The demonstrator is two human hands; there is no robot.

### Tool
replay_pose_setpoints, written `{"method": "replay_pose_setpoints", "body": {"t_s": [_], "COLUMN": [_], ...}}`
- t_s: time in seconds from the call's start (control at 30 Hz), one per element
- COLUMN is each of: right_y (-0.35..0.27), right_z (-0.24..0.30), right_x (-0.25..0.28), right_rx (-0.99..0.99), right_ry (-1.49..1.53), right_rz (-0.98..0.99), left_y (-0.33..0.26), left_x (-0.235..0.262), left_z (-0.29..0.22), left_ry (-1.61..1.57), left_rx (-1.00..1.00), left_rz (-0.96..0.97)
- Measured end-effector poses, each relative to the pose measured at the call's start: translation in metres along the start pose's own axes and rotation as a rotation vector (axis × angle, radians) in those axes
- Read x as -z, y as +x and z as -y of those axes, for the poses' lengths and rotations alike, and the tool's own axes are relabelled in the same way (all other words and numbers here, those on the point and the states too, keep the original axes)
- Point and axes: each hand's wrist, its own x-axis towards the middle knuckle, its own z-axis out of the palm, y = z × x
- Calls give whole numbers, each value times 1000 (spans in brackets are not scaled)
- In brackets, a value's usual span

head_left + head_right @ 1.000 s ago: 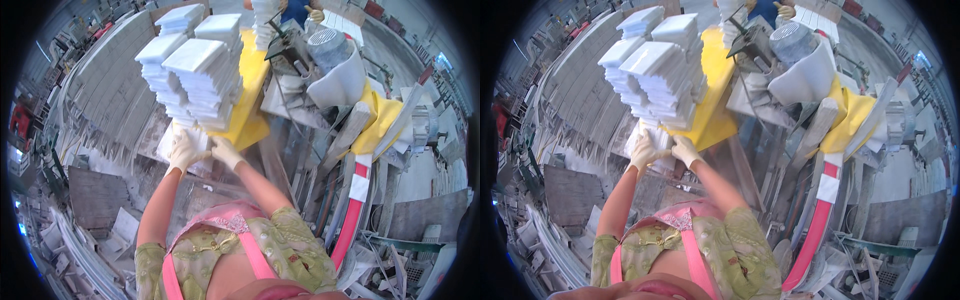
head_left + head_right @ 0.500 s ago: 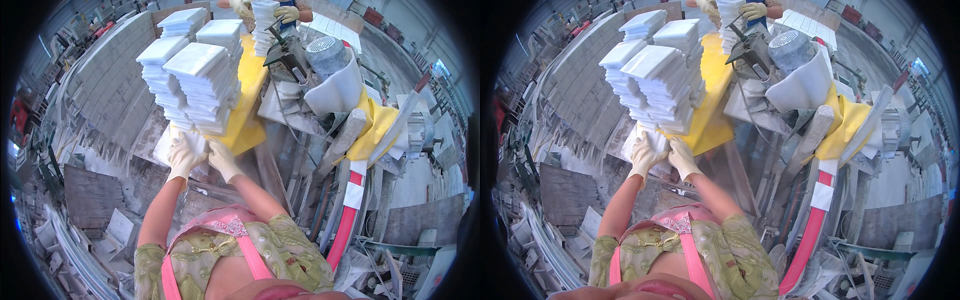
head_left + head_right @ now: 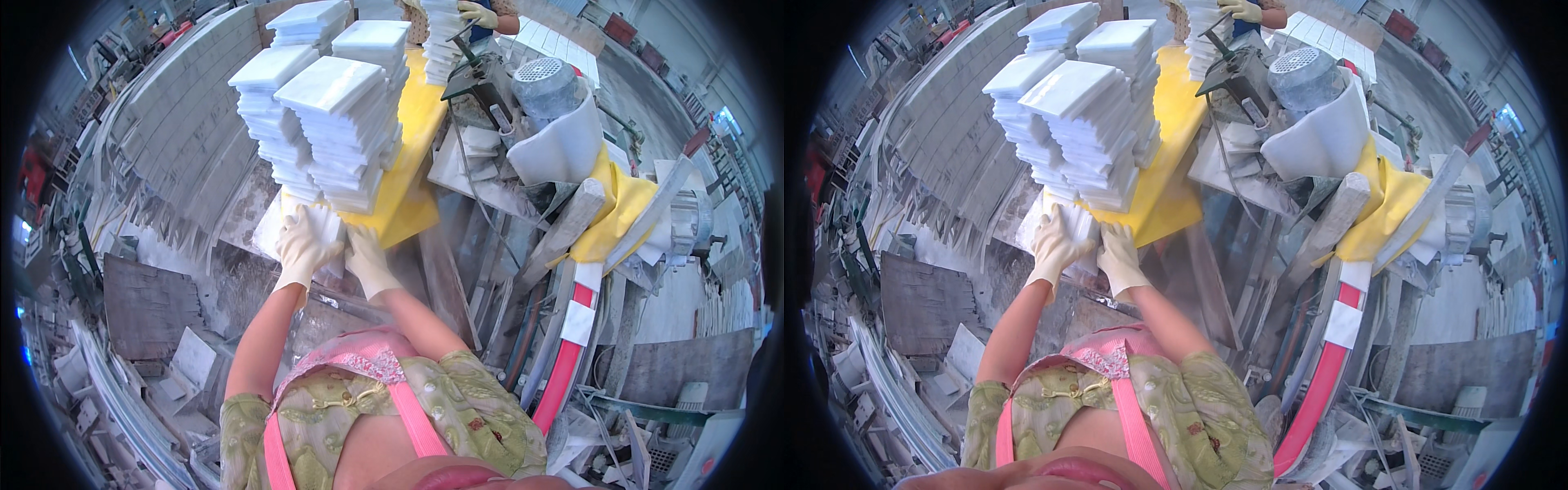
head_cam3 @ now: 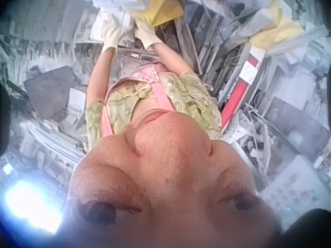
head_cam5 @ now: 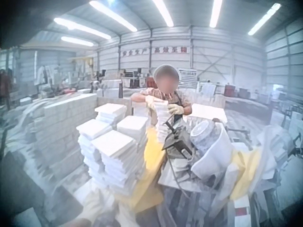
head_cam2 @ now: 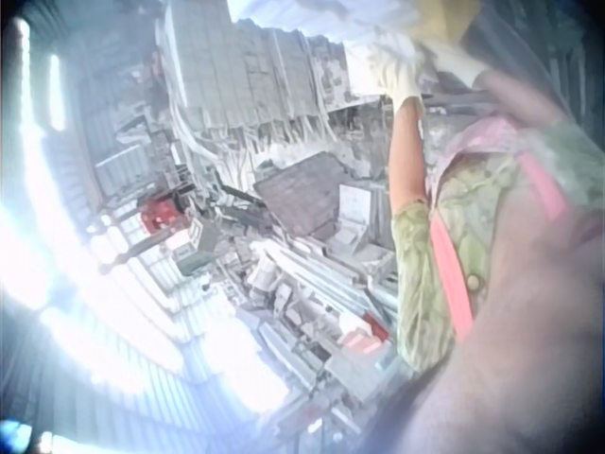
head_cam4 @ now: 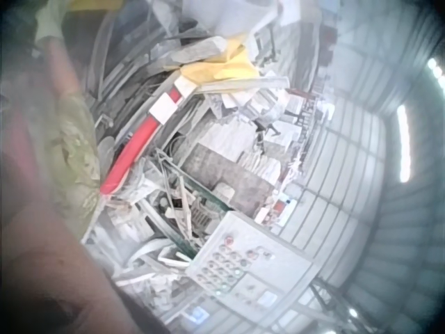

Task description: The person picks up white foam blocks from a pile and stacks them on a yellow tray. The person repeatedly picks, aligns, and places blocks to build a neat stack.

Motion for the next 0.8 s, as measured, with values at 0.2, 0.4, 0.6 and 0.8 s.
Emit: {"method": "replay_pose_setpoints", "body": {"t_s": [0.2,0.4,0.6,0.8], "right_y": [3,12,7,-3], "right_z": [-3,-4,-1,-4], "right_x": [-6,-12,-2,33], "right_rx": [-111,1,26,171], "right_ry": [358,380,808,713], "right_rz": [18,-64,-17,106], "left_y": [-2,2,10,12], "left_x": [7,-1,-5,0], "left_z": [-5,5,15,24], "left_ry": [5,-41,14,23], "left_rx": [-9,-97,-100,-213], "left_rz": [18,-39,-17,50]}}
